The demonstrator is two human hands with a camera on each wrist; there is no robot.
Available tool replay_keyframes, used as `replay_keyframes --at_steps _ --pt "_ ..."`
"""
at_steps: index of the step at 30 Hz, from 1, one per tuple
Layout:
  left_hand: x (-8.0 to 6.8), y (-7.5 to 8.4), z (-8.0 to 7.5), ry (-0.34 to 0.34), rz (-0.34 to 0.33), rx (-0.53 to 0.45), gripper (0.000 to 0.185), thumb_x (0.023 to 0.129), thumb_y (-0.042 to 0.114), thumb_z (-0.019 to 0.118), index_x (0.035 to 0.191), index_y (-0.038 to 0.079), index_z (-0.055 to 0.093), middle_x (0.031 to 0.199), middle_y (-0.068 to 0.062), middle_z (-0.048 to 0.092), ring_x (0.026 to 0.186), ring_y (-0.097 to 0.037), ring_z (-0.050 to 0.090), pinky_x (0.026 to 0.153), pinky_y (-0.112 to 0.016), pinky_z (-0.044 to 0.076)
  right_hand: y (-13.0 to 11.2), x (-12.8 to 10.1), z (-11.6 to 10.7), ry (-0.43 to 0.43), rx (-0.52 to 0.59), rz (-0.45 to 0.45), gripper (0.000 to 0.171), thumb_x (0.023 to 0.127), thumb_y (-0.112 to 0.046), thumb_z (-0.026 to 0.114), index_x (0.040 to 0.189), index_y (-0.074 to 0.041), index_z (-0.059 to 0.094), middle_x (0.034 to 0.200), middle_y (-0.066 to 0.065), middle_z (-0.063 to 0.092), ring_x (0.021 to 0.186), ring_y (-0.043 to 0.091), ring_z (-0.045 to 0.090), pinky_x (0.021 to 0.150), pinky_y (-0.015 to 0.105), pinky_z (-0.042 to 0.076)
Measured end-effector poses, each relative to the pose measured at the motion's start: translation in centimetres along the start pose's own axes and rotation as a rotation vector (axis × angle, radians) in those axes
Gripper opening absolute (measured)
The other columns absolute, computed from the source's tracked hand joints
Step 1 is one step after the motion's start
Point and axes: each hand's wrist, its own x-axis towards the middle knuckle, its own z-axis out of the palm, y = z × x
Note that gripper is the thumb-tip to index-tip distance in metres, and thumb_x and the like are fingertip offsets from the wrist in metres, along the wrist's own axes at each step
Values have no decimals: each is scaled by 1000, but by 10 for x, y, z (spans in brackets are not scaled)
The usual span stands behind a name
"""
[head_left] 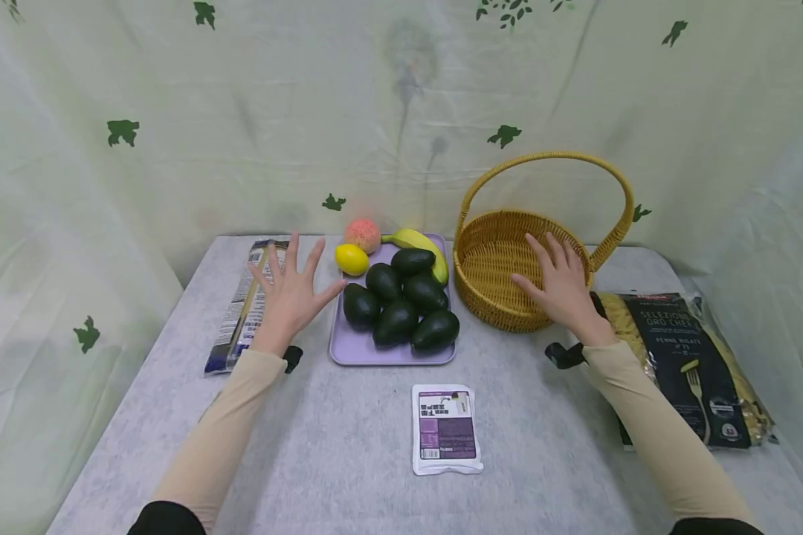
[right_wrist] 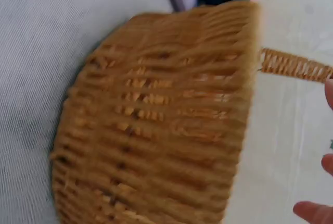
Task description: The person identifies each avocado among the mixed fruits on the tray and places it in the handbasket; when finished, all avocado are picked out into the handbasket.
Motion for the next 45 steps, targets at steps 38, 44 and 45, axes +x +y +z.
replay_keyframes --at_steps 38,44,45 --pt "-52 -16 62 -451 70 -719 115 67 30 79 144 3 -3 148 -18 -1 134 -32 2 107 -46 5 -75 16 53 -721 941 -390 58 82 6 59 135 -9 39 139 7 36 129 24 26 104 51 16" --pt "-52 -16 64 -443 94 -699 115 67 28 79 144 3 -3 149 -17 0 134 -30 2 107 -46 5 -80 22 58 -734 833 -433 53 81 -1 64 129 -15 48 131 -3 46 125 14 32 103 46 22" --pt "-52 -15 64 -441 95 -698 115 67 28 80 144 3 -3 149 -17 0 134 -30 2 107 -46 5 -81 22 59 -742 822 -444 52 81 -1 64 129 -14 48 130 -2 47 125 14 33 103 46 23"
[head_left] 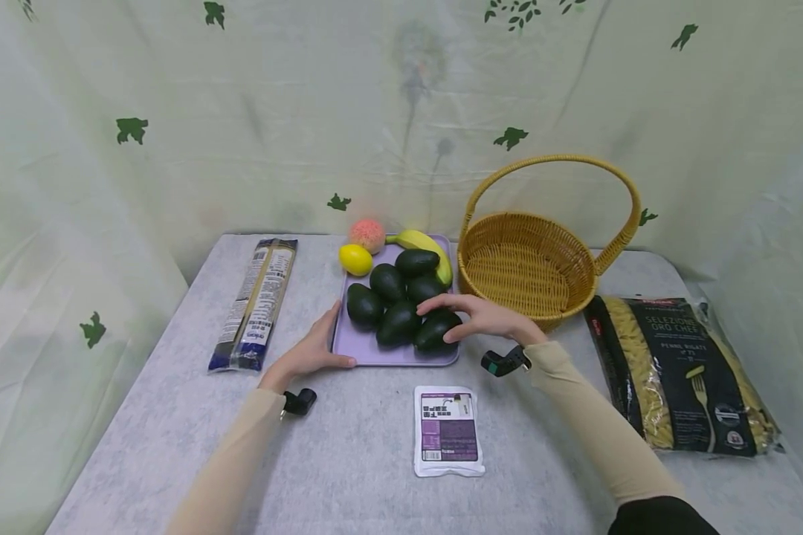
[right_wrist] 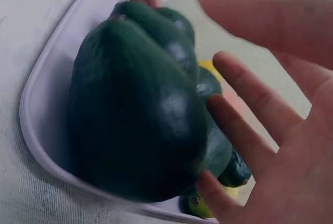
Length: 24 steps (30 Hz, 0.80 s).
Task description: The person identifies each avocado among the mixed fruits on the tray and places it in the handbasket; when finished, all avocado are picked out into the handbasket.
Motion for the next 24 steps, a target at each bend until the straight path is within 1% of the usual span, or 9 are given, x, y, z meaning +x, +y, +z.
replay_keyframes --at_steps 4,8,12,18,21,24 --pt "-1 0 0 6 9 -2 116 66 29 80 144 2 -2 149 -17 1 134 -31 3 107 -46 6 4 4 2 -45 -43 4 47 79 0 64 123 -9 53 131 2 46 123 16 35 101 46 26" --pt "-1 0 0 7 2 3 116 66 31 80 144 3 -2 149 -17 0 134 -31 3 107 -46 6 7 6 4 -57 -84 -1 41 77 2 65 117 -7 58 129 4 47 120 17 37 100 45 27" --pt "-1 -1 0 6 -9 11 116 67 32 79 144 4 -3 149 -16 0 134 -30 3 107 -46 6 9 6 6 -60 -149 -15 40 75 2 65 113 -9 60 122 2 49 115 17 40 98 41 29" --pt "-2 1 0 3 -19 17 115 67 32 79 144 3 -1 149 -18 1 134 -30 3 108 -45 6 12 5 10 -43 -262 3 43 72 -1 66 113 -15 61 121 -2 47 114 14 40 98 37 30" --pt "-2 1 0 4 -20 25 114 67 33 79 144 3 -1 148 -18 1 134 -30 3 107 -46 6 10 5 12 -16 -274 8 42 72 -2 67 111 -15 62 120 -3 49 113 14 41 97 37 31" --pt "-2 0 0 1 -17 31 114 67 34 78 144 4 -1 149 -17 1 135 -30 3 108 -45 6 6 4 12 2 -233 16 41 72 -2 68 110 -15 63 118 -2 50 112 14 43 97 40 32"
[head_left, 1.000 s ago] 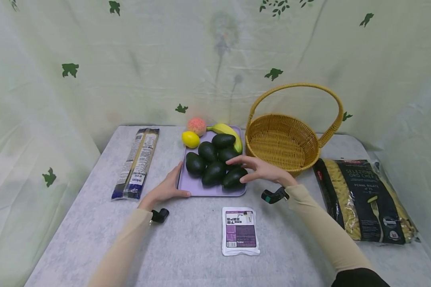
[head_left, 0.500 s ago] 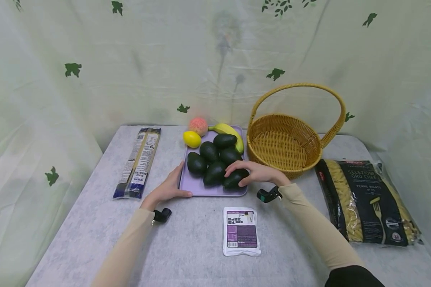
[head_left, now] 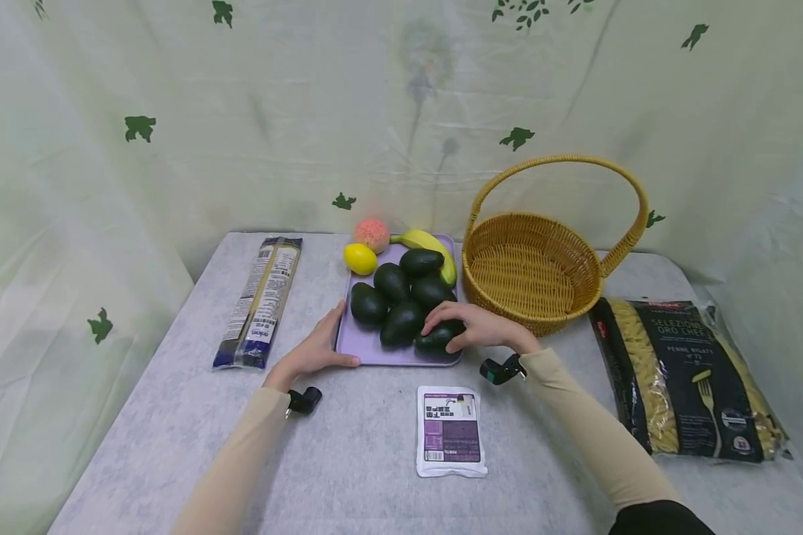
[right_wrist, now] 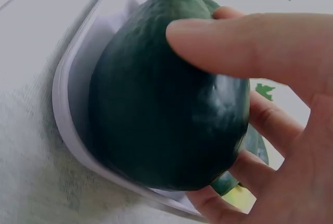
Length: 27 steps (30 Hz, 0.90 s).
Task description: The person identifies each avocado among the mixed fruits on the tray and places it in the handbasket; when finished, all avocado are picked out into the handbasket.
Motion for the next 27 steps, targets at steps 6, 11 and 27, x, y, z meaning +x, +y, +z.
replay_keyframes --at_steps 6,11,27 --pt "1 -1 1 -1 2 1 114 67 35 78 144 4 0 149 -17 2 135 -29 3 108 -45 7 -4 -4 -4 31 154 18 36 77 -5 68 112 -15 62 118 -2 53 112 16 43 97 45 32" --pt "-1 0 0 1 -3 2 113 68 33 78 144 3 1 149 -17 2 135 -30 4 108 -45 7 -10 -10 -15 99 250 52 37 83 -14 65 119 -17 57 121 0 52 108 20 46 90 41 37" --pt "-1 1 1 2 -18 2 112 67 33 79 144 4 2 149 -16 3 135 -29 3 108 -45 6 -8 -40 -84 299 558 87 37 94 -9 46 131 -10 44 134 12 36 113 29 42 86 36 45"
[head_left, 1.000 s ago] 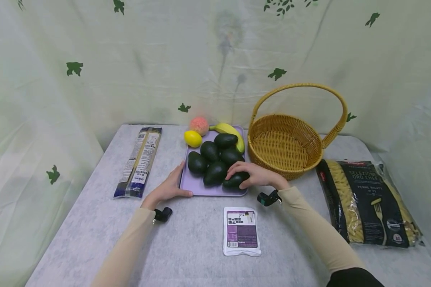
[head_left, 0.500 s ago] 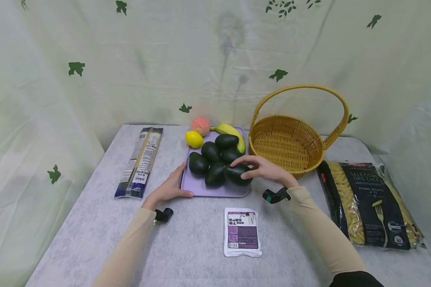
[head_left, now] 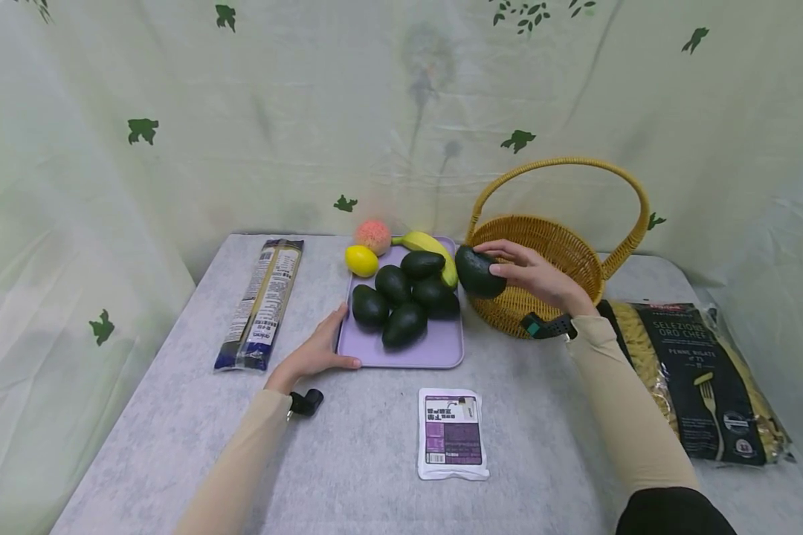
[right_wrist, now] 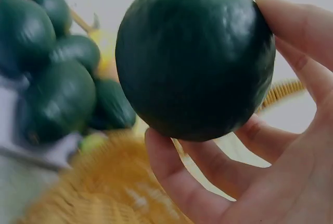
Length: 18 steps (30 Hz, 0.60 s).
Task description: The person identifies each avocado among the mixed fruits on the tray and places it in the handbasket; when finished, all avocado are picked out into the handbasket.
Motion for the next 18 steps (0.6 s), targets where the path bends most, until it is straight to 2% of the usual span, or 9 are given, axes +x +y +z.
replay_keyframes --at_steps 4,9,18 --pt "0 -1 1 0 -3 -10 112 67 32 79 144 5 3 149 -15 3 135 -29 2 108 -45 5 -2 -3 -19 29 20 30 35 95 -8 43 130 -8 43 134 13 35 110 27 46 84 36 47" --pt "0 -1 1 3 0 -13 112 67 32 79 144 4 3 149 -15 3 135 -29 2 108 -45 5 -6 -5 -34 68 -15 85 37 96 -10 42 133 -4 39 135 12 33 109 24 47 83 38 46" --pt "0 -1 0 2 7 -7 112 67 33 79 144 4 2 149 -16 3 135 -29 2 108 -45 6 0 -1 -58 191 -28 180 46 96 -19 44 138 -5 31 141 11 24 114 24 42 91 54 35"
